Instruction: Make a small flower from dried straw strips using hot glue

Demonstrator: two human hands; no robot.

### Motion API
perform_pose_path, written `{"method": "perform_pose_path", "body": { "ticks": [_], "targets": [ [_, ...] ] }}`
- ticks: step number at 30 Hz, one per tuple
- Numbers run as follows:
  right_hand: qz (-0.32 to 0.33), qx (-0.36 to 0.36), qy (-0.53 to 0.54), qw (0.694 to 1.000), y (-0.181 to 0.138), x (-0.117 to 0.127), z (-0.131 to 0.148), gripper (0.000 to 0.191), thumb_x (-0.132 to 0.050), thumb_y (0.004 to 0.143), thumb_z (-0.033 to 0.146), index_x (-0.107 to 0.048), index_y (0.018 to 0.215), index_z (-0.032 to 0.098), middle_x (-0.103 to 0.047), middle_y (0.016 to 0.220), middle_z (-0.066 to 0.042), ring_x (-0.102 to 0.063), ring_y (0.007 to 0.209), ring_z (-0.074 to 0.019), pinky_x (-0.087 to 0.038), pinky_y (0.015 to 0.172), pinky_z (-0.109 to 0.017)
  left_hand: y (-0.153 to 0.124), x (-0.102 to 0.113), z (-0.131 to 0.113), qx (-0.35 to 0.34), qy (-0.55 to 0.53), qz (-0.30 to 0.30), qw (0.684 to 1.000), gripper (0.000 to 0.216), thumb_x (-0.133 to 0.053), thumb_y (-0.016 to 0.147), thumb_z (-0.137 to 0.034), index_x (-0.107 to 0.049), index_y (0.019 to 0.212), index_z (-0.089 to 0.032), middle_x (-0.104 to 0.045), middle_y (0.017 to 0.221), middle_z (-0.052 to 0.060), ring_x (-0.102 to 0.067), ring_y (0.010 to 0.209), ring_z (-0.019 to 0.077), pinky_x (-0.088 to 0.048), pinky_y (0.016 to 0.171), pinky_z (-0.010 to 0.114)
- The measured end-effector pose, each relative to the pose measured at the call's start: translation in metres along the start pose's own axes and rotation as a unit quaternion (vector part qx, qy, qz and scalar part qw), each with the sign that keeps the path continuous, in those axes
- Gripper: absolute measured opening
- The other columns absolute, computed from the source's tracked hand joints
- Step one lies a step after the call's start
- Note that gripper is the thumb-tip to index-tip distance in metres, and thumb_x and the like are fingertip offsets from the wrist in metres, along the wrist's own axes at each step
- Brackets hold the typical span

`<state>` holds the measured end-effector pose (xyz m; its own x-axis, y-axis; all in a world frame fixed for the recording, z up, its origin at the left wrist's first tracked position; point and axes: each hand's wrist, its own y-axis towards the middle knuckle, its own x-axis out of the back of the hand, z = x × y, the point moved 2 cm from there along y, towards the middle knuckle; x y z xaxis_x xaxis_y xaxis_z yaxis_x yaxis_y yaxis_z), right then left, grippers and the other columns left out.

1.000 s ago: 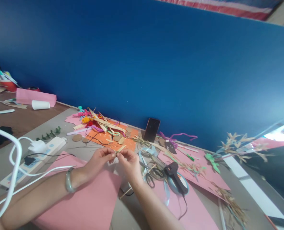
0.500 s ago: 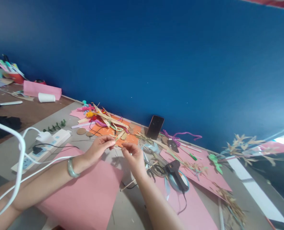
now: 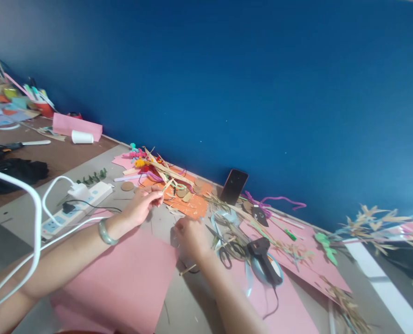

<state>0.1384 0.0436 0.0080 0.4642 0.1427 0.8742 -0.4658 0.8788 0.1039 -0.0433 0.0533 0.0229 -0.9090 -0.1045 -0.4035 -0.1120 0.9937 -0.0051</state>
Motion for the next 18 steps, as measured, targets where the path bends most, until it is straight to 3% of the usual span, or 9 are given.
{"method": "perform_pose_path", "body": {
  "ticks": [5, 11, 18],
  "targets": [
    [0.046, 0.017, -0.068, 0.997, 0.008, -0.004, 0.014, 0.020, -0.056, 0.075, 0.009, -0.070, 0.067, 0.021, -0.071, 0.069, -0.003, -0.061, 0.065, -0.0176, -0.038, 0.073, -0.030, 0.000, 0.003, 0.008, -0.007, 0.029, -0.003, 1.000, 0.014, -0.067, 0.068, -0.027, -0.060, 0.065, -0.015, -0.056, 0.053, -0.003, -0.048, 0.052, 0.0095, -0.037, 0.054, 0.023],
    [0.115, 0.039, -0.125, 0.985, 0.028, -0.031, 0.050, 0.011, -0.063, 0.078, 0.024, -0.072, 0.074, 0.020, -0.074, 0.079, -0.007, -0.065, 0.073, -0.0211, -0.040, 0.077, -0.033, 0.003, 0.009, 0.016, -0.025, 0.046, -0.028, 0.998, 0.013, -0.066, 0.069, -0.026, -0.060, 0.064, -0.016, -0.056, 0.053, -0.003, -0.048, 0.052, 0.0095, -0.038, 0.055, 0.023],
    [0.185, 0.056, -0.240, 0.951, 0.048, -0.048, 0.064, 0.022, -0.057, 0.075, 0.002, -0.070, 0.064, 0.016, -0.072, 0.068, -0.012, -0.067, 0.073, -0.0263, -0.039, 0.083, -0.039, 0.010, 0.014, 0.029, -0.041, 0.046, -0.037, 0.997, 0.010, -0.066, 0.068, -0.024, -0.061, 0.065, -0.016, -0.055, 0.052, -0.004, -0.049, 0.051, 0.0101, -0.039, 0.055, 0.024]
  ]
}}
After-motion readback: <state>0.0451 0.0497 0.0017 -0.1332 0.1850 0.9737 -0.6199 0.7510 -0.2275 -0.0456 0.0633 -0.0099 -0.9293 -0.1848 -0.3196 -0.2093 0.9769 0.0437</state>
